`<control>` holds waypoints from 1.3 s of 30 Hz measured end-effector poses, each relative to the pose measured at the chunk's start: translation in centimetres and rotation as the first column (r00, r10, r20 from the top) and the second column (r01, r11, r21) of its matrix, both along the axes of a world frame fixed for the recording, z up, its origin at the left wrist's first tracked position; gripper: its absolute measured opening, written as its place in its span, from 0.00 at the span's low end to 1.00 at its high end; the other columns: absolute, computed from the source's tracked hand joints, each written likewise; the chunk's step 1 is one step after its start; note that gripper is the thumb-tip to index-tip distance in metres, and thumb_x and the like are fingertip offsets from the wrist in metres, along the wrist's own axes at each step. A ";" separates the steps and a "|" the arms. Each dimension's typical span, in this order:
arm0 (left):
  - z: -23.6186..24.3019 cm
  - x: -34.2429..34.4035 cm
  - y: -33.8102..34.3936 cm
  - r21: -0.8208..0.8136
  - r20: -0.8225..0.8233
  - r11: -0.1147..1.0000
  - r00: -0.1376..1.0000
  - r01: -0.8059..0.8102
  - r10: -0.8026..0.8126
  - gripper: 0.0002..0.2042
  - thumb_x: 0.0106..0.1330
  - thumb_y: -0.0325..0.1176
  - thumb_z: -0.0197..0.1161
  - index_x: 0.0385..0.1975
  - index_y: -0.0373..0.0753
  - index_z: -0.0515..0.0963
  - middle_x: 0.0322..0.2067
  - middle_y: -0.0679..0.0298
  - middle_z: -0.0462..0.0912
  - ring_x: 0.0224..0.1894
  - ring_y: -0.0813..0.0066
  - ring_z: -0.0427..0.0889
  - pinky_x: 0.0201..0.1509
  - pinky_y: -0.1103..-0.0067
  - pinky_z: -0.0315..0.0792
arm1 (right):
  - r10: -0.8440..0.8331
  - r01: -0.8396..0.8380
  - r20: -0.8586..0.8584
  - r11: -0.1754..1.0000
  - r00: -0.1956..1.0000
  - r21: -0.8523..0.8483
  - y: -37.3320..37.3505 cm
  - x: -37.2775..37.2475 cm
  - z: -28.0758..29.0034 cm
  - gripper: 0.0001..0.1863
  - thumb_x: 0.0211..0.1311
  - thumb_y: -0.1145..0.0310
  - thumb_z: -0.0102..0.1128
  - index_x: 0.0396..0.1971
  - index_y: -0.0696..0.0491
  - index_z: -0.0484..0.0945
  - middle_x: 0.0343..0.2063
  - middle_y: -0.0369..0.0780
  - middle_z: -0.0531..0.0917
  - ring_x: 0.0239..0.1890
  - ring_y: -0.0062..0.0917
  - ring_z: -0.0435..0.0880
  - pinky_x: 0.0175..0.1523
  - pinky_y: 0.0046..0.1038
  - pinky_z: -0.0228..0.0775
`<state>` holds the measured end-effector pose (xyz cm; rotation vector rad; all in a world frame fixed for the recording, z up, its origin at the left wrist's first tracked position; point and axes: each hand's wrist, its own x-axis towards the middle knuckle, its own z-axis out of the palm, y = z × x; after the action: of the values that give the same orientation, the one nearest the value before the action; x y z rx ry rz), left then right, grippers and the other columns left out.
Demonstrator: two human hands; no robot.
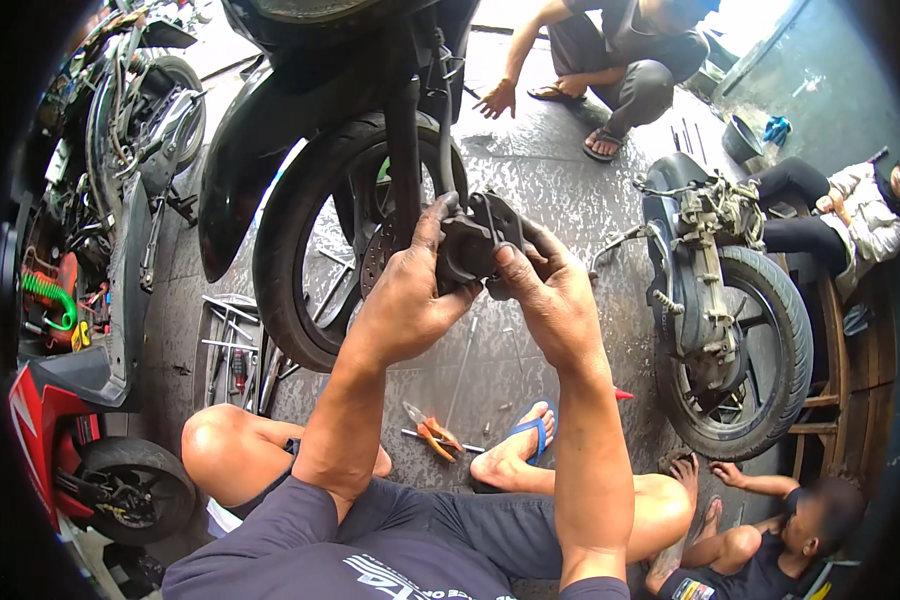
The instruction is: The person removes a brake caliper from a motorcycle, cleans the components by hand, and then reattaches the caliper to the fork using a T-handle wrench.
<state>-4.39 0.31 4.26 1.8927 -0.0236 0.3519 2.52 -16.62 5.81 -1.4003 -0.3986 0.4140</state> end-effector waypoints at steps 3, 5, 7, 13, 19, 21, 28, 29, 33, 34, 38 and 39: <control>-0.4 -0.1 -0.3 -0.038 0.058 0.998 0.997 -0.045 0.048 0.42 0.58 0.23 0.69 0.73 0.30 0.53 0.46 0.46 0.86 0.49 0.56 0.88 0.54 0.71 0.78 | 0.021 -0.019 -0.067 0.999 0.998 0.035 -0.8 1.0 -1.7 0.23 0.74 0.60 0.61 0.58 0.63 0.76 0.46 0.42 0.85 0.42 0.21 0.85 0.47 0.25 0.79; -1.2 0.0 -0.2 -0.018 0.080 0.999 0.996 -0.044 0.046 0.42 0.57 0.23 0.69 0.72 0.31 0.55 0.46 0.46 0.86 0.48 0.57 0.88 0.53 0.72 0.79 | 0.026 -0.003 -0.155 0.988 0.987 0.151 -0.3 0.5 -1.3 0.21 0.75 0.61 0.58 0.55 0.63 0.76 0.46 0.43 0.86 0.44 0.24 0.87 0.49 0.29 0.81; -1.8 0.0 -0.2 0.000 0.138 0.998 0.989 -0.063 0.063 0.40 0.56 0.24 0.73 0.70 0.32 0.61 0.46 0.47 0.86 0.47 0.59 0.89 0.51 0.72 0.80 | 0.064 -0.010 -0.206 0.968 0.976 0.251 -0.5 0.5 -1.4 0.19 0.77 0.63 0.54 0.53 0.64 0.76 0.46 0.46 0.86 0.46 0.31 0.88 0.52 0.37 0.85; -2.5 0.8 -0.5 -0.023 0.252 0.995 0.963 -0.094 0.097 0.38 0.55 0.31 0.78 0.67 0.32 0.69 0.46 0.47 0.85 0.46 0.60 0.89 0.51 0.70 0.81 | 0.082 0.025 -0.300 0.941 0.950 0.339 -0.8 1.4 -2.4 0.21 0.77 0.59 0.53 0.53 0.64 0.75 0.45 0.48 0.86 0.43 0.32 0.89 0.47 0.38 0.87; -2.9 1.2 -0.6 0.034 0.271 0.989 0.954 -0.142 0.127 0.38 0.53 0.32 0.80 0.66 0.32 0.70 0.46 0.48 0.85 0.45 0.58 0.89 0.50 0.70 0.81 | 0.087 0.031 -0.357 0.950 0.930 0.312 -0.9 2.2 -2.6 0.22 0.78 0.58 0.52 0.54 0.64 0.76 0.45 0.47 0.86 0.43 0.31 0.89 0.47 0.36 0.87; -3.0 1.3 -0.6 0.038 0.288 0.987 0.948 -0.156 0.139 0.39 0.52 0.34 0.80 0.66 0.32 0.71 0.46 0.49 0.85 0.45 0.58 0.88 0.50 0.70 0.81 | 0.086 0.041 -0.366 0.944 0.927 0.327 -0.5 2.2 -2.5 0.22 0.78 0.58 0.52 0.54 0.63 0.75 0.45 0.47 0.86 0.43 0.31 0.89 0.46 0.34 0.87; -4.7 2.1 -0.9 0.036 0.386 0.971 0.899 -0.237 0.206 0.42 0.49 0.43 0.81 0.66 0.37 0.71 0.41 0.53 0.83 0.41 0.58 0.86 0.45 0.68 0.80 | 0.000 0.108 -0.375 0.957 0.927 0.268 0.5 1.4 -1.3 0.25 0.77 0.55 0.52 0.58 0.64 0.72 0.47 0.48 0.85 0.44 0.31 0.88 0.39 0.27 0.86; -4.9 2.3 -1.1 0.050 0.397 0.965 0.892 -0.256 0.216 0.42 0.50 0.44 0.81 0.67 0.37 0.71 0.41 0.53 0.83 0.40 0.58 0.85 0.45 0.67 0.79 | 0.052 0.060 -0.360 0.954 0.931 0.294 0.1 1.7 -1.5 0.24 0.78 0.56 0.51 0.58 0.63 0.72 0.47 0.47 0.85 0.44 0.30 0.88 0.41 0.29 0.87; -5.2 3.0 -1.7 0.091 0.438 0.949 0.868 -0.303 0.235 0.42 0.53 0.48 0.78 0.67 0.37 0.70 0.39 0.53 0.81 0.39 0.54 0.83 0.45 0.67 0.78 | 0.120 -0.015 -0.335 0.954 0.935 0.301 -0.9 2.6 -1.9 0.25 0.78 0.54 0.51 0.59 0.60 0.74 0.48 0.44 0.85 0.43 0.25 0.89 0.44 0.32 0.88; -5.0 2.8 -1.4 0.110 0.439 0.941 0.865 -0.319 0.242 0.41 0.54 0.49 0.78 0.66 0.36 0.70 0.40 0.52 0.81 0.39 0.53 0.83 0.44 0.67 0.78 | 0.087 0.009 -0.348 0.964 0.933 0.266 -0.5 2.5 -1.5 0.25 0.77 0.53 0.51 0.60 0.59 0.73 0.48 0.44 0.86 0.43 0.25 0.89 0.44 0.32 0.88; -5.2 2.6 -1.0 0.131 0.400 0.943 0.887 -0.306 0.232 0.38 0.57 0.49 0.77 0.63 0.32 0.73 0.43 0.51 0.83 0.43 0.57 0.88 0.46 0.70 0.81 | 0.144 -0.043 -0.330 0.954 0.933 0.295 -0.5 3.0 -2.6 0.26 0.77 0.51 0.52 0.59 0.57 0.74 0.49 0.42 0.86 0.45 0.27 0.89 0.48 0.35 0.87; -5.5 2.8 -1.0 0.125 0.423 0.943 0.876 -0.308 0.230 0.38 0.57 0.49 0.77 0.63 0.32 0.73 0.44 0.51 0.83 0.44 0.57 0.88 0.46 0.70 0.81 | 0.133 -0.028 -0.345 0.956 0.929 0.293 -0.7 3.0 -2.8 0.27 0.77 0.49 0.51 0.59 0.58 0.74 0.49 0.42 0.86 0.46 0.28 0.89 0.50 0.37 0.86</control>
<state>-1.58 -0.74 -1.21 1.9822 -0.0713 0.9624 5.57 -17.35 3.01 -1.0027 -0.2026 0.6457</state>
